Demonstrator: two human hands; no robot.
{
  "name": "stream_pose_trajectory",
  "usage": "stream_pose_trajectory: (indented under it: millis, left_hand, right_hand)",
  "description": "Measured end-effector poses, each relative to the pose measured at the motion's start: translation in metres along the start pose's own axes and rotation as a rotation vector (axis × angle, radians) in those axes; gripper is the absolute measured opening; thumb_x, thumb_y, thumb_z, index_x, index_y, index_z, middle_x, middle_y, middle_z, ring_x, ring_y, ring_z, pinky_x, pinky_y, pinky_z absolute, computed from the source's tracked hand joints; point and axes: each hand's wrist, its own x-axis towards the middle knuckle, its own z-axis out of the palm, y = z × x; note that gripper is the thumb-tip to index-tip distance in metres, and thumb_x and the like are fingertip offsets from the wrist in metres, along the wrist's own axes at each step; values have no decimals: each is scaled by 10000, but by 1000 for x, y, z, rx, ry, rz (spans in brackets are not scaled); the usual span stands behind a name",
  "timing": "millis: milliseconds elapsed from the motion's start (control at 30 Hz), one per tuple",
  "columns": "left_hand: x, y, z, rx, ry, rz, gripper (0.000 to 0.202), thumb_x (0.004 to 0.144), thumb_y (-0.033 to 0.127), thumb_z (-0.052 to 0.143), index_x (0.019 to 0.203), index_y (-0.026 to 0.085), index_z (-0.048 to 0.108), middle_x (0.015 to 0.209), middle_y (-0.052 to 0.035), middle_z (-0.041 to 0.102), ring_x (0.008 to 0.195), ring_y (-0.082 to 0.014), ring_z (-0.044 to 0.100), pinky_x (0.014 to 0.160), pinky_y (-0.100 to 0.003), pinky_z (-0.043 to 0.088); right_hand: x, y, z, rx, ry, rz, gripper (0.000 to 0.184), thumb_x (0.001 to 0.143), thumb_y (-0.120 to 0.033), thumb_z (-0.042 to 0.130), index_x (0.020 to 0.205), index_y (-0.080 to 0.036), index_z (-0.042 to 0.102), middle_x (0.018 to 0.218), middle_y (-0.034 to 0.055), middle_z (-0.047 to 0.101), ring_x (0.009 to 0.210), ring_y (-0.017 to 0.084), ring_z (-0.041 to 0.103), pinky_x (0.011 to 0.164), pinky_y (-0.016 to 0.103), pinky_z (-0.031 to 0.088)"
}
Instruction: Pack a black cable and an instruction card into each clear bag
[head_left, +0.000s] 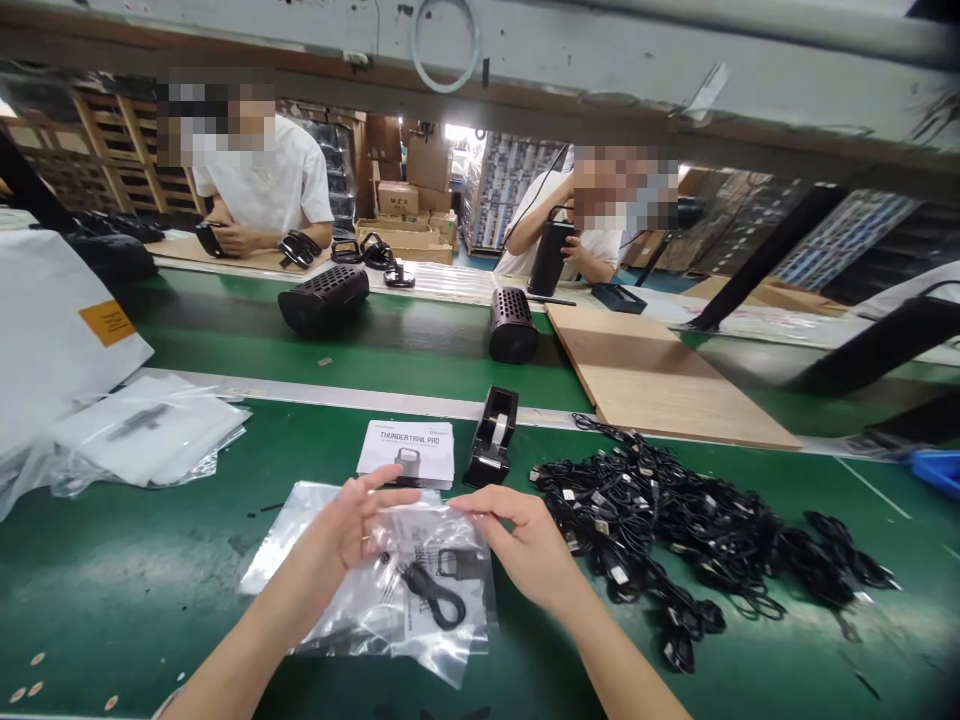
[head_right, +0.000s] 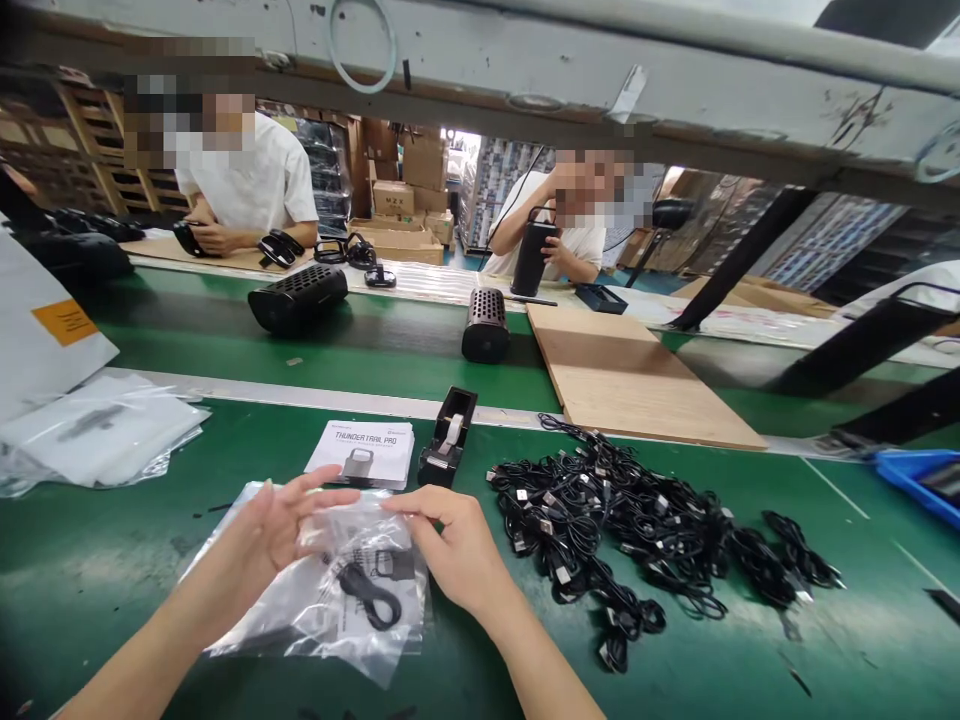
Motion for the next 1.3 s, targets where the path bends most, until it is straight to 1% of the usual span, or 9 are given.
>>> stream_pose_trajectory:
  millis: [133, 300, 367, 433, 533, 633, 800, 1100, 1300]
  left_hand:
    - [2, -10, 9, 183, -47, -128, 400, 722, 450, 615, 1015, 177, 619, 818, -60, 705, 746, -210, 644, 699, -324, 496]
    - [3, -22, 12, 291, 97, -1, 272, 651, 361, 692, 841, 171, 648, 769, -30, 680, 675, -179, 616, 633, -271, 482]
    - [2, -23, 15, 279, 159, 86, 313, 638, 342, 701, 893, 180, 622, 737, -8, 650, 641, -160, 602, 595, -253, 477]
    - [0, -23, 20, 228, 203, 152, 440, 627, 338, 709, 1019, 199, 566, 716, 11, 627, 632, -156, 603, 585, -254, 483]
    - [-3, -25, 27, 157, 202, 92, 533, 619, 403, 704, 1088, 206, 545, 785, -16, 665, 670, -179, 628, 612, -280, 502]
    - [-5, -28, 30, 115, 111, -38, 419, 659, 501, 636, 894, 155, 666, 721, -50, 697, 655, -210, 636, 625, -313, 507]
    - [-7, -28, 27, 74, 142, 5, 300, 657, 442, 671, 808, 186, 712, 713, -32, 722, 688, -224, 649, 658, -305, 507]
    - [-13, -27, 16, 116, 158, 8, 293, 669, 421, 672, 824, 176, 714, 730, -36, 725, 719, -226, 651, 627, -284, 497]
    - [-11, -31, 7, 121, 149, 18, 280, 675, 411, 673, 821, 176, 711, 716, -27, 719, 721, -219, 645, 664, -290, 491]
  right_hand:
    - [0, 1, -2, 16, -24, 7, 290, 811, -122, 441, 920, -224, 689, 923, 24, 693, 872, 170, 617, 794, 304, 461]
    - [-2, 2, -3, 289, 113, 174, 404, 850, -293, 467, 1241, -199, 430, 898, 43, 652, 795, 155, 602, 736, 303, 477]
    - [-2, 3, -1, 280, 74, 226, 429, 760, -290, 601, 1159, -181, 489, 863, 34, 631, 766, 155, 586, 683, 278, 471]
    - [-2, 3, 3, 221, 26, 252, 229, 712, -273, 649, 905, -157, 602, 748, 8, 612, 681, 136, 560, 617, 248, 441]
    - [-4, 4, 8, 243, 17, 250, 170, 741, -294, 616, 659, -153, 572, 622, -19, 576, 598, 113, 524, 570, 230, 400]
    - [-5, 5, 8, 228, 66, 267, 205, 762, -360, 585, 698, -167, 566, 601, -24, 563, 578, 124, 531, 565, 239, 400]
    - [8, 19, -3, -139, 510, 313, 376, 760, -477, 534, 997, -185, 536, 923, 59, 591, 553, 130, 521, 630, 310, 433]
    - [28, 20, -32, 71, 303, 423, 263, 696, -412, 615, 765, -159, 631, 583, -10, 553, 474, 108, 517, 406, 205, 388]
    - [22, 21, -21, 241, 427, 437, 261, 691, -433, 617, 745, -183, 566, 710, -19, 527, 567, 91, 515, 629, 297, 510]
